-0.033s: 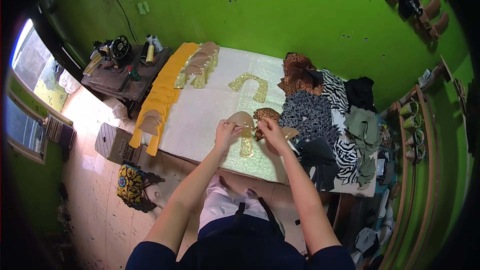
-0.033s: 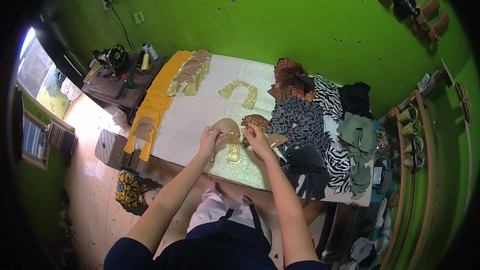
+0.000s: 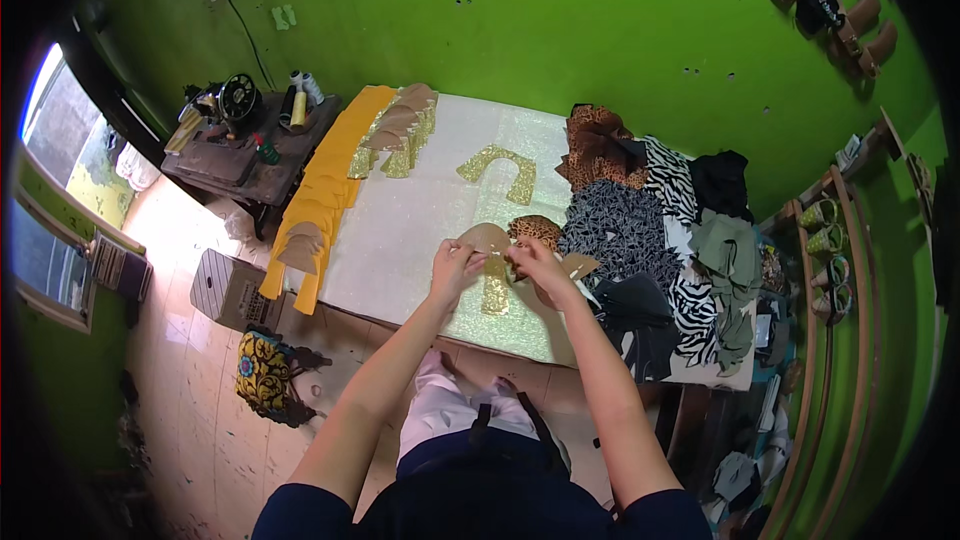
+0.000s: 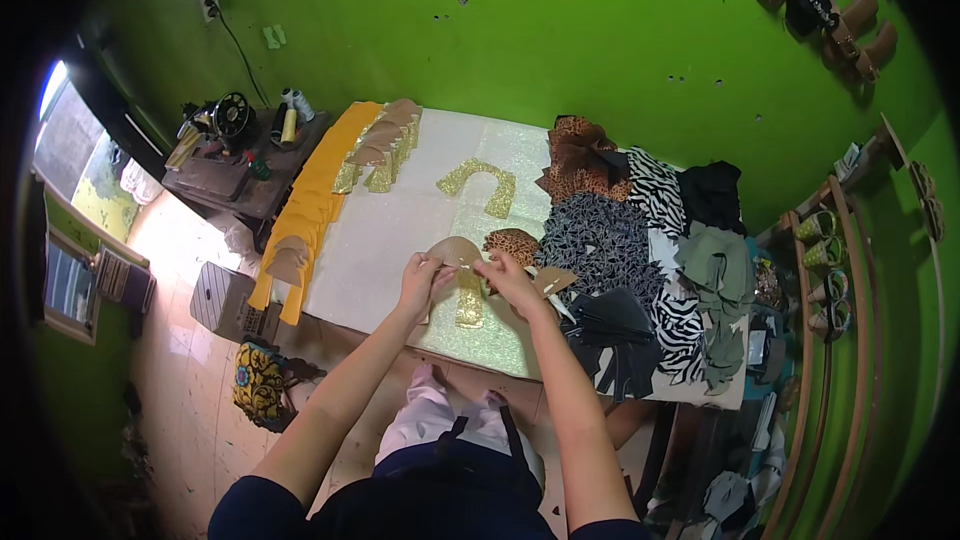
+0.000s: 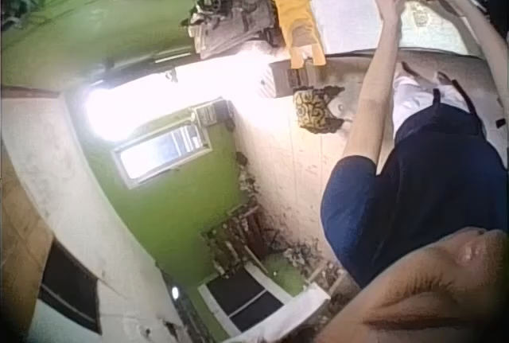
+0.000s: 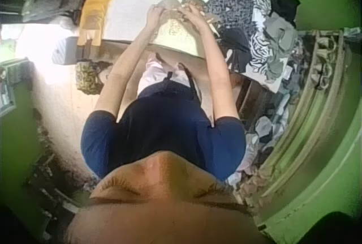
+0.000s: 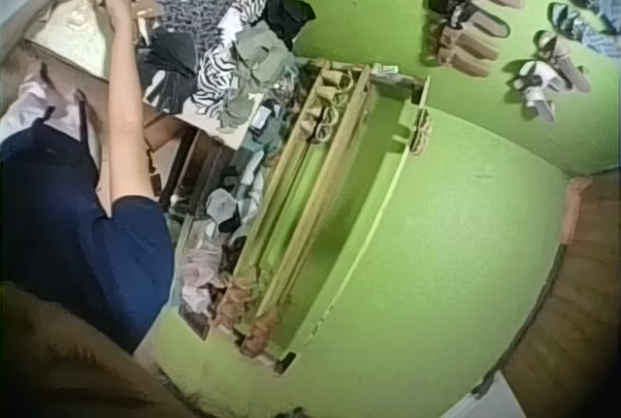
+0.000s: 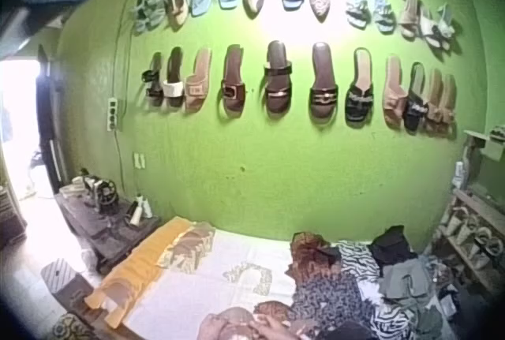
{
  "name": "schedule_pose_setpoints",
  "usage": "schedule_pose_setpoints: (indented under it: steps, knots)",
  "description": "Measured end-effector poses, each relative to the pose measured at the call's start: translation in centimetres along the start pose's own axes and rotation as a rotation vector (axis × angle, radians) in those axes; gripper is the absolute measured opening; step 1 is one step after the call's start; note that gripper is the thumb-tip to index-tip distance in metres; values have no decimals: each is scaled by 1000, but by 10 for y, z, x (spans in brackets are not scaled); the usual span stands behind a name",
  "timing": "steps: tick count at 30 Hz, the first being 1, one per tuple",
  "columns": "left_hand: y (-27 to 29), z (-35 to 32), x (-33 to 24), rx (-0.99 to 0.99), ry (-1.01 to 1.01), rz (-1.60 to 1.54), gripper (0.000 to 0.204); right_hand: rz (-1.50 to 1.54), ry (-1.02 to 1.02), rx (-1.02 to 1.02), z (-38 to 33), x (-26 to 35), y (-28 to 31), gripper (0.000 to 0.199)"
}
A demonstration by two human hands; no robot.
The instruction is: Sorting and arranging various fabric components for assembly on a work table.
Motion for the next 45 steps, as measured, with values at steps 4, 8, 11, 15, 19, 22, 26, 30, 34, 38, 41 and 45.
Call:
schedule_pose_setpoints:
  steps: [4,8,11,15,19,22,26,30,34,38,41,45]
  knots:
    - [10,5,-11,-6,43,96,24,-10,-121,173,22,-20,-18,22]
    - [48,25,-24,118,-101,758,21,-243,-161,69,35,-28,-15,12]
    - [52,24,-30,170,-251,1052,22,-255,-128,-11,39,-39,-18,15]
    - [57,18,-30,169,-237,1234,22,-425,-51,-137,44,-47,-22,20]
    - [57,16,-27,250,-278,1390,20,-620,-94,-278,47,-49,-25,19]
    - [52,16,-23,281,-309,1436,20,-729,-146,-329,49,-51,-23,18]
    - [48,18,-19,310,-355,1499,18,-816,-170,-357,49,-52,-25,17]
    - [46,18,-16,320,-390,1524,17,-935,-175,-400,48,-43,-29,21]
    - [51,20,-9,273,-457,1593,17,-1115,-156,-426,44,-25,-30,27]
    - [51,19,-9,148,-439,1595,17,-1255,336,-384,28,8,-83,17]
    - [57,17,-7,33,-513,1588,17,-1112,499,-14,5,-24,-128,42]
    - [48,11,-10,46,-512,1565,16,-1170,329,-22,0,-59,-99,52]
Point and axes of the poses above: each hand's wrist, its own z-axis towards the middle knuckle, its own y-axis out of the back of the hand, x = y × z, the point moved 7 cm from there along z, towards the middle knuckle, and after that the axes turned 8 degrees about -y, right-handed, at the moved point
